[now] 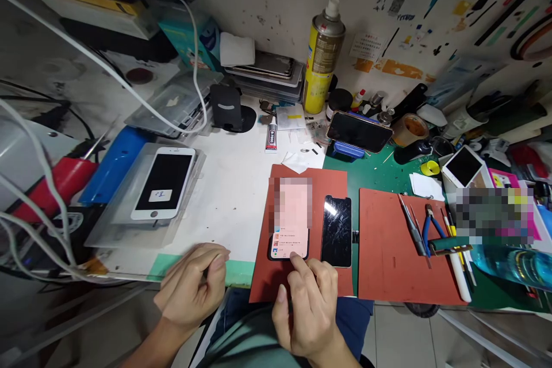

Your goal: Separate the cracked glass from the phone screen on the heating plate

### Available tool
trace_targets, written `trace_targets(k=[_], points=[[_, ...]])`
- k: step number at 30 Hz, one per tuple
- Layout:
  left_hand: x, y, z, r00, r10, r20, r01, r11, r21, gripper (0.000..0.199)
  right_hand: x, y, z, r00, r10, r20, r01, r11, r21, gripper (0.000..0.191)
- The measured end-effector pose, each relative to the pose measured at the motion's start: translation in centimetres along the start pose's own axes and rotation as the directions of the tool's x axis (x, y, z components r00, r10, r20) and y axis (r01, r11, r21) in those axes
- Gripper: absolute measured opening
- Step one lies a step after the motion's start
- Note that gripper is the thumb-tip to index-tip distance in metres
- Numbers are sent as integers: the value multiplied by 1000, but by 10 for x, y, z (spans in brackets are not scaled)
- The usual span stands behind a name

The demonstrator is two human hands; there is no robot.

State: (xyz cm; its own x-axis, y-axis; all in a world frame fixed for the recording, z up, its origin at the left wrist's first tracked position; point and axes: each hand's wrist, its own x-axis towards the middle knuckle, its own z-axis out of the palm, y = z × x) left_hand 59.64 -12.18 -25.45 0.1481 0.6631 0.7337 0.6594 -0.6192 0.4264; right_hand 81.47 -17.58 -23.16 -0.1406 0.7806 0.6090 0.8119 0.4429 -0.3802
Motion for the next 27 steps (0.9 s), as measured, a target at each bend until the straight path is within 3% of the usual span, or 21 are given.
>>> trace_targets(k=[3, 8, 20, 27], points=[[-2, -1, 0, 1000, 5, -8, -4, 1000, 3, 29, -1, 0, -2, 1000, 7, 13, -7, 1000, -5, 20], [1, 0, -1, 1000, -17, 20, 18, 1000, -19, 19, 4, 3, -2, 999, 19, 45, -17, 999, -38, 21], [5, 2, -1, 1000, -4, 29, 5, 999, -35, 18, 64, 21, 16, 945, 154, 289, -92, 972, -218, 25], [-2, -1, -2, 1000, -30, 8, 30, 1000, -5, 24, 67, 21, 17, 939, 173, 296, -108, 969, -222, 28]])
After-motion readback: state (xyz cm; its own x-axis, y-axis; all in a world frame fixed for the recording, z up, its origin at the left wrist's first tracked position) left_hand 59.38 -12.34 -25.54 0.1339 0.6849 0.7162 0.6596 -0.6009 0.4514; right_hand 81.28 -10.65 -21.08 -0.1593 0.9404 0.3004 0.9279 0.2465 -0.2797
